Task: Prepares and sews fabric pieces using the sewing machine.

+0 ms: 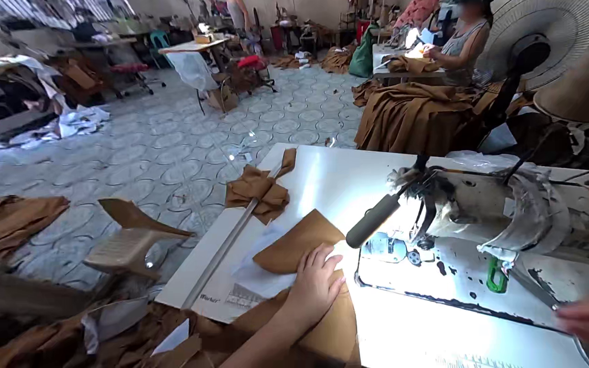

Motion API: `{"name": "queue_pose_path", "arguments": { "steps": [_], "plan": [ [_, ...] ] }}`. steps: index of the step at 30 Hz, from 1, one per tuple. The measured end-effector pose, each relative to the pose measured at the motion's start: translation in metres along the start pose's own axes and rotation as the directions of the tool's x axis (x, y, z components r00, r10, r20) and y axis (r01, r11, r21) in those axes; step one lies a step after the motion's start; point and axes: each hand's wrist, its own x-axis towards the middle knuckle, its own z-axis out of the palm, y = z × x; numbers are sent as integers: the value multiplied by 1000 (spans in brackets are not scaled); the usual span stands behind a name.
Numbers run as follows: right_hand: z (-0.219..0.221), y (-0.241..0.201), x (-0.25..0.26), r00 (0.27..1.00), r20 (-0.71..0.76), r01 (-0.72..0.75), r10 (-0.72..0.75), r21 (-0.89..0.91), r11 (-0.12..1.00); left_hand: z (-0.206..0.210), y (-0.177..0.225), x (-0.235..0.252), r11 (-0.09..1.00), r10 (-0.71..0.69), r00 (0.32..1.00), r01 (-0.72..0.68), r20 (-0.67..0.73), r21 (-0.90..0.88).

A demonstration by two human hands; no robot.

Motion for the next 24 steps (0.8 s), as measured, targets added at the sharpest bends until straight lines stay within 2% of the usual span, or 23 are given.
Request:
{"name": "queue_pose_path", "arguments": {
  "steps": [1,2,3,4,5,6,8,10,12,15,17,20,22,24],
  "plan": [
    [34,7,10,995,99,11,0,-116,993,0,5,10,999,41,999,-41,-28,8],
    [63,14,24,988,110,-78,111,-265,961,-2,9,20,997,68,997,-68,-20,29],
    [84,19,39,961,61,-223,271,-408,885,-4,12,32,996,76,997,-77,27,51],
    [96,23,55,902,43,-353,431,-503,789,-6,11,44,995,70,993,-76,90,63],
    [101,28,65,858,46,-409,511,-541,735,-6,7,55,996,56,986,-67,157,64],
    [102,33,70,846,64,-414,530,-549,726,-5,2,65,997,42,975,-55,218,57],
    [96,38,71,883,143,-337,447,-471,815,-3,-10,76,997,71,972,-73,225,-3],
    [99,42,65,946,186,-196,265,-322,926,-6,-17,76,987,153,963,-136,224,-90],
    [107,44,60,967,187,-109,170,-296,949,-14,-18,71,972,215,934,-175,285,-159],
    [115,43,59,967,139,-164,212,-293,942,-19,-17,67,960,263,907,-211,328,-185],
    [124,39,59,974,54,-207,220,-186,961,-23,-15,66,957,272,905,-217,328,-195],
    [142,27,57,985,-9,-174,174,-120,977,-30,-13,64,957,281,879,-229,384,-177],
    [145,25,54,983,-38,-184,180,-206,961,-32,-10,64,960,279,836,-227,473,-165],
    [139,22,58,945,-44,-318,325,-367,874,-34,-6,64,964,266,798,-218,541,-153]
  ]
}}
